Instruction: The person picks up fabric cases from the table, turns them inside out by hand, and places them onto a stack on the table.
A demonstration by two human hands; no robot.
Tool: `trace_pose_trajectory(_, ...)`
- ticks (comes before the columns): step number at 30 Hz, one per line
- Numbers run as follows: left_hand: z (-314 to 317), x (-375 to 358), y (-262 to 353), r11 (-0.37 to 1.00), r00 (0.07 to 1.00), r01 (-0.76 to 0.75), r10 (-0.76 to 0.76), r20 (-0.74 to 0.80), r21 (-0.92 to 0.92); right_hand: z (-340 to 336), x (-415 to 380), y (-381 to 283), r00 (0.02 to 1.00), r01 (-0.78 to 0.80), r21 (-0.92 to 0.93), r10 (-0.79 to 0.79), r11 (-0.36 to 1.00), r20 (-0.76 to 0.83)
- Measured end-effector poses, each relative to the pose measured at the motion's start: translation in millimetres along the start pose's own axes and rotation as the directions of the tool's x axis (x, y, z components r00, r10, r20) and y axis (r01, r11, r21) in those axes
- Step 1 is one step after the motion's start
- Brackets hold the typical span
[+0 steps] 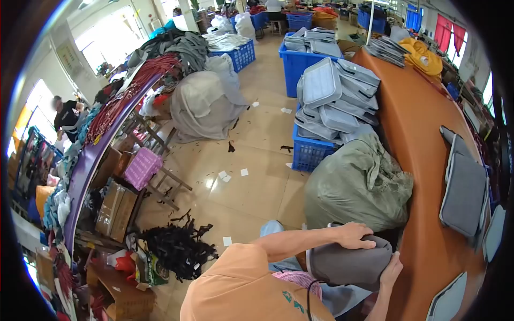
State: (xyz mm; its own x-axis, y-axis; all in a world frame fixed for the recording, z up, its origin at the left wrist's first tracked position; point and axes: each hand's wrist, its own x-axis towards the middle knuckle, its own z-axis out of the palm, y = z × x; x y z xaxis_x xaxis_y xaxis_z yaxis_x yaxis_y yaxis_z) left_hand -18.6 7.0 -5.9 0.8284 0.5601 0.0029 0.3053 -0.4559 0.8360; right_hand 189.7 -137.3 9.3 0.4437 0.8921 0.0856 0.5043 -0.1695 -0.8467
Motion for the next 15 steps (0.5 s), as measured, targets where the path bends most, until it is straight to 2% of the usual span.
trace_pose_trajectory(2,-6.4,-9.9,14.9,0.997,0.997,0.075,-0.075,0.033,-0.001,-1.1,2.4,3.2,0.997,-0.053,-0.059,0.056,0.997,0.049)
trace_pose_trajectory(3,-7.7,-16.5,26.9,0.998,0.997,0.066,-0.065,0.050,-0.008,-3.3,0.1,4.1,0.997,-0.068,-0.067,0.071,0.995,0.036)
trace_pose_trajectory(5,-19.3,-34.0,61.3,0.991,0.990,-0.051,0.067,-0.126,0.124,-2.9,-4.9,2.7,0.995,0.062,0.046,-0.058,0.997,-0.082)
trace_pose_trajectory(7,-27.0,-38.0,81.7,0.951,0.928,-0.144,0.226,-0.296,0.274,-0.7,-5.5,5.9,0.957,0.226,0.132,-0.194,0.965,-0.215)
trace_pose_trajectory(9,-12.1,-35.6,62.7,0.943,0.928,-0.148,0.237,-0.286,0.299,44.6,5.7,82.5,0.907,-0.044,0.044,0.059,0.998,-0.417)
trace_pose_trajectory(10,-4.2,-32.8,47.7,0.931,0.924,-0.149,0.251,-0.289,0.334,46.9,5.5,89.9,0.901,-0.044,0.035,0.055,0.998,-0.430)
trace_pose_trajectory(12,10.6,-20.4,30.1,0.901,0.916,-0.162,0.289,-0.279,0.402,46.9,1.0,100.4,0.906,0.055,-0.137,-0.107,0.989,-0.410)
trace_pose_trajectory(14,1.1,-29.4,42.1,0.965,0.951,-0.130,0.187,-0.248,0.227,43.7,-4.4,103.4,0.914,0.035,-0.309,-0.156,0.950,-0.375)
trace_pose_trajectory(15,3.2,-34.4,38.6,0.959,0.944,-0.136,0.201,-0.260,0.247,41.9,-8.2,106.5,0.925,0.020,-0.400,-0.169,0.916,-0.341)
